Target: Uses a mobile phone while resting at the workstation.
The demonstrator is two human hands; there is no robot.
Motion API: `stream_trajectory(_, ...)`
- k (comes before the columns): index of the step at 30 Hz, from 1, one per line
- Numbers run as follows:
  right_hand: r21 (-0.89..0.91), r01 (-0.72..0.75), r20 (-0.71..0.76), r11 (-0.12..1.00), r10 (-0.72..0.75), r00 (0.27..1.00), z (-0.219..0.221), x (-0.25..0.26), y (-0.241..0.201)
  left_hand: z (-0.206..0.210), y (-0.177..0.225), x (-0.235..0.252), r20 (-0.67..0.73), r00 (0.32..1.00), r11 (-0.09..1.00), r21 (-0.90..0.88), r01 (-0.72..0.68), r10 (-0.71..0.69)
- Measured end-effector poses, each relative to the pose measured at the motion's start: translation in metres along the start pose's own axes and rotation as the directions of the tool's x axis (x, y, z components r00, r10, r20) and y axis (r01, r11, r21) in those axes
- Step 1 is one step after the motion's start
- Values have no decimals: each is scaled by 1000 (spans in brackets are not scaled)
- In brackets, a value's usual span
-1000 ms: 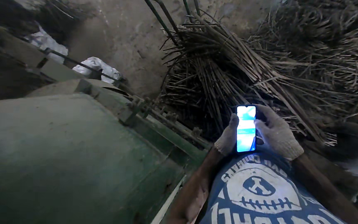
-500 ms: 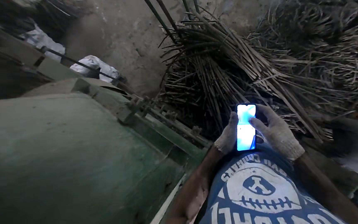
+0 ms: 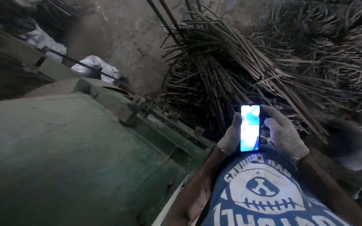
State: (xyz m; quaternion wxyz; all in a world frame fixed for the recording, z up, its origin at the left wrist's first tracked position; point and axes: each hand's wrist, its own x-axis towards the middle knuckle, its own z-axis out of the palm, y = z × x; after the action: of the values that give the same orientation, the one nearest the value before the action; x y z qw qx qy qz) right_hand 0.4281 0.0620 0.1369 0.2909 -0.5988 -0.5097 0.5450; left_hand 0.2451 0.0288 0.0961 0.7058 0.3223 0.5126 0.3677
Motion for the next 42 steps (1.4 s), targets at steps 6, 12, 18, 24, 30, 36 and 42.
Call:
stream_trajectory(6,-39,17,31,999,-15,999,0,2,1,2,6,-2,18,999,998,-52,-31,32)
stream_trajectory(12,-69,-19,30,997,21,999,4,0,-6,4,10,-4,-10,1000,998,-57,-24,24)
stream_trajectory(18,-86,-25,32,996,28,999,5,1,-4,1,5,-3,-14,998,995,-85,-57,56)
stream_trajectory(24,-116,1,21,993,2,1000,7,0,-5,4,10,-5,-19,999,997,-63,-33,32)
stream_trajectory(30,-174,25,-11,985,-27,1000,13,-1,-10,7,12,-6,-30,1000,1000,6,-1,1)
stream_trajectory(36,-153,31,-10,988,-33,999,13,-1,-7,6,10,-7,-27,1000,998,-58,-12,11)
stream_trajectory(42,-61,22,41,998,-19,999,11,-2,-5,4,10,-8,-36,999,998,-53,-38,36)
